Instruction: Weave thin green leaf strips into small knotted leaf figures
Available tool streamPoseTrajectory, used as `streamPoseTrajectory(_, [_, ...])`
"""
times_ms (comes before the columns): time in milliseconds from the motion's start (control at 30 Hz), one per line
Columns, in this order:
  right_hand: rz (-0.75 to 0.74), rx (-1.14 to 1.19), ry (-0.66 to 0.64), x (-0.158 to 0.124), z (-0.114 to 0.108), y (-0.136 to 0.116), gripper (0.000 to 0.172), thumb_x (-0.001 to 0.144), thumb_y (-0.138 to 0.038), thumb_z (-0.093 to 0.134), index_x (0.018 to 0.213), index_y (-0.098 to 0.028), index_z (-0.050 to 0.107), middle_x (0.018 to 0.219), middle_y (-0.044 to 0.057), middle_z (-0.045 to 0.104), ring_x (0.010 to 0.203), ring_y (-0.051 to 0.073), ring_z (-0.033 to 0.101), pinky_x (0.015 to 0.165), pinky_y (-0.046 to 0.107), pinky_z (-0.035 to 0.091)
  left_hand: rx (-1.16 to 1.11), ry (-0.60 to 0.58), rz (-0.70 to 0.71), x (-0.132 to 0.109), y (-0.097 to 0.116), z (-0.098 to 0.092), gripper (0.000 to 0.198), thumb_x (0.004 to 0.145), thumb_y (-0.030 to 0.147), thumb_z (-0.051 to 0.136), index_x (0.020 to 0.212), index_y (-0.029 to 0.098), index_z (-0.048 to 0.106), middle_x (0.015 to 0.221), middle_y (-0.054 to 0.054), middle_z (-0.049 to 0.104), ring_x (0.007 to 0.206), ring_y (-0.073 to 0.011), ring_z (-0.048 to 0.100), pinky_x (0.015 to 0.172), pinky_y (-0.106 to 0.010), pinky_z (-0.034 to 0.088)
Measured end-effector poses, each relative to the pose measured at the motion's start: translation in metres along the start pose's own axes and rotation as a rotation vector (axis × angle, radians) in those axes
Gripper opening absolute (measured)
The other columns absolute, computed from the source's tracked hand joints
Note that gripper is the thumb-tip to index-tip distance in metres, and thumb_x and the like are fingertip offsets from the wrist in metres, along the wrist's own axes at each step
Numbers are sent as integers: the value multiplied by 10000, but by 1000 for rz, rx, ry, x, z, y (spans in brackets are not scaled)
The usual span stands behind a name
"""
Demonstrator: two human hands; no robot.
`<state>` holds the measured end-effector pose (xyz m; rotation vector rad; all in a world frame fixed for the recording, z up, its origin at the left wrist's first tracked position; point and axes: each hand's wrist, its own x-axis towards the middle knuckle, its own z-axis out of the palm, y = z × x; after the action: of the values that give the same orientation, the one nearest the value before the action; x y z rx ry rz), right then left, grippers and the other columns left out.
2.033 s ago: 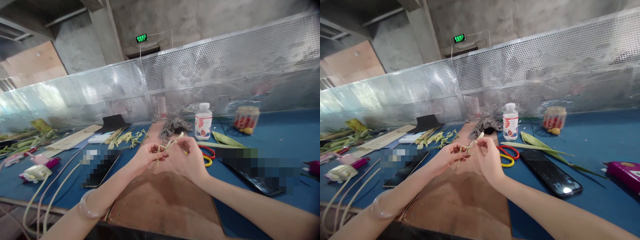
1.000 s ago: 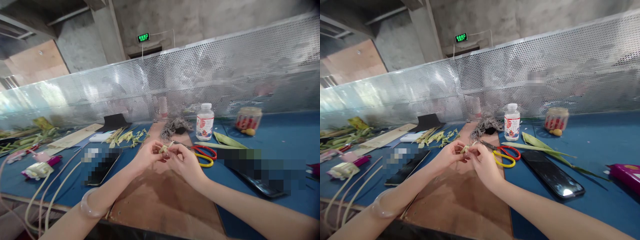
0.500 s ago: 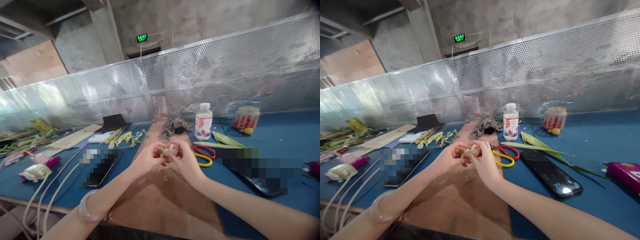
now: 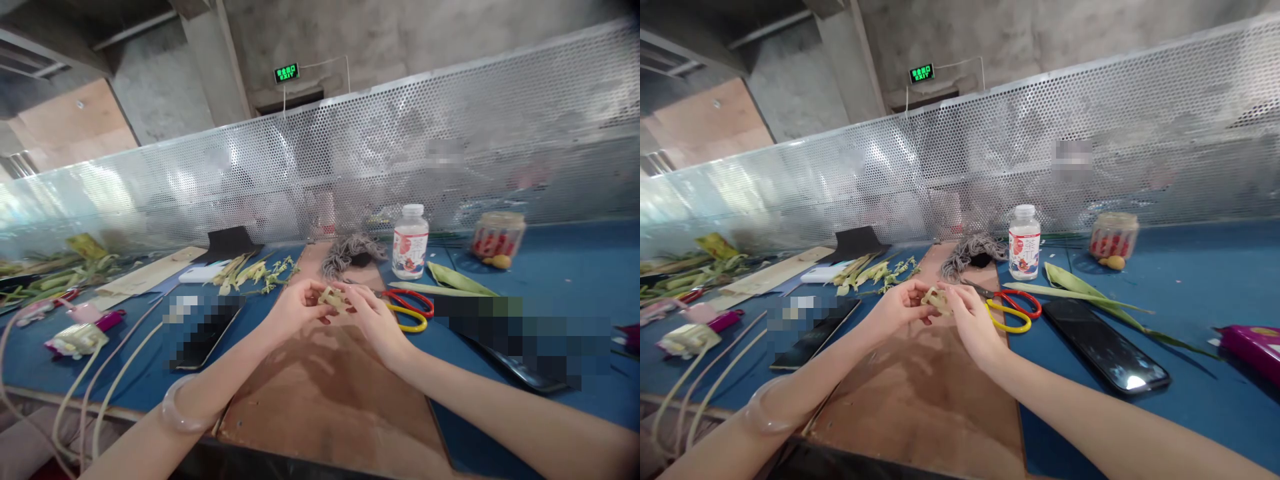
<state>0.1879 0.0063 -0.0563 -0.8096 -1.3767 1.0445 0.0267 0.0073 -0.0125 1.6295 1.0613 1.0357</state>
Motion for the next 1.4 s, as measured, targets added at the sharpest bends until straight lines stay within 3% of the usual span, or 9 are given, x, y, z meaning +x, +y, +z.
streamPoseTrajectory(133, [91, 127, -105, 2, -2, 2, 401, 846, -465, 477, 1153, -248, 619, 1178, 61, 590, 990, 196, 581, 793, 320, 506, -10, -11, -2, 0, 1, 0, 379, 642, 241, 754, 927, 109, 542, 863, -88, 661, 722, -169, 650, 612, -296, 538])
streamPoseTrajectory(233, [21, 141, -164, 3, -2, 2, 395, 831, -417, 525, 1175, -241, 609, 1274, 58, 511, 987, 176, 576, 761, 286, 515, -22, -14, -4, 0, 0, 0, 371, 657, 244, 744, 936, 109, 541, 876, -88, 658, 719, -164, 650, 609, -282, 530])
streamPoseTrajectory(500, [-76, 18, -164, 8, -3, 1, 458, 796, -318, 570, 1244, -224, 556, 1197, 70, 539, 774, 107, 568, 714, 266, 509, -58, 38, -9, 2, -3, -7, 383, 672, 254, 743, 970, 110, 550, 938, -91, 646, 755, -154, 641, 619, -259, 525])
streamPoseTrajectory(667, [-47, 43, -150, 9, -3, 5, 464, 773, -258, 565, 1234, -211, 563, 1226, 71, 503, 655, 69, 512, 631, 251, 495, -53, -26, -17, 2, -3, -8, 390, 690, 300, 734, 987, 112, 566, 972, -110, 641, 797, -174, 647, 672, -285, 522])
streamPoseTrajectory(867, [-68, 9, -156, 6, -2, 0, 512, 747, -162, 507, 1255, -218, 542, 1212, 60, 514, 611, 51, 488, 599, 225, 489, -210, -25, -105, 4, -7, -7, 270, 827, 389, 571, 930, 139, 573, 914, -84, 654, 793, -177, 652, 692, -308, 516])
streamPoseTrajectory(1133, [-81, -37, -197, 2, -2, -3, 574, 735, -143, 474, 1298, -254, 485, 1334, 57, 428, 584, 36, 496, 583, 229, 495, -144, 28, -66, 3, -6, -7, 222, 817, 330, 574, 933, 141, 575, 879, -59, 642, 722, -144, 624, 609, -255, 476])
streamPoseTrajectory(1233, [-84, -38, -221, 0, -2, -1, 597, 739, -148, 467, 1326, -256, 445, 1192, 50, 508, 561, 42, 495, 576, 236, 487, -57, 87, -8, 5, -7, -7, 208, 817, 341, 560, 893, 147, 555, 784, -33, 636, 629, -123, 599, 539, -230, 439])
streamPoseTrajectory(1300, [-68, -37, -225, -2, -1, -2, 609, 739, -146, 465, 1339, -242, 428, 935, 11, 553, 552, 59, 494, 599, 250, 484, 45, 129, 24, 6, -8, -7, 193, 830, 340, 533, 864, 150, 534, 643, 1, 600, 504, -98, 535, 475, -211, 385])
streamPoseTrajectory(1400, [-41, -27, -246, -4, 2, -2, 631, 737, -136, 462, 1360, -215, 396, 666, -55, 447, 536, 80, 477, 638, 274, 476, 161, 181, 56, 7, -9, -8, 159, 844, 318, 498, 828, 161, 516, 522, 47, 501, 421, -80, 448, 435, -198, 325])
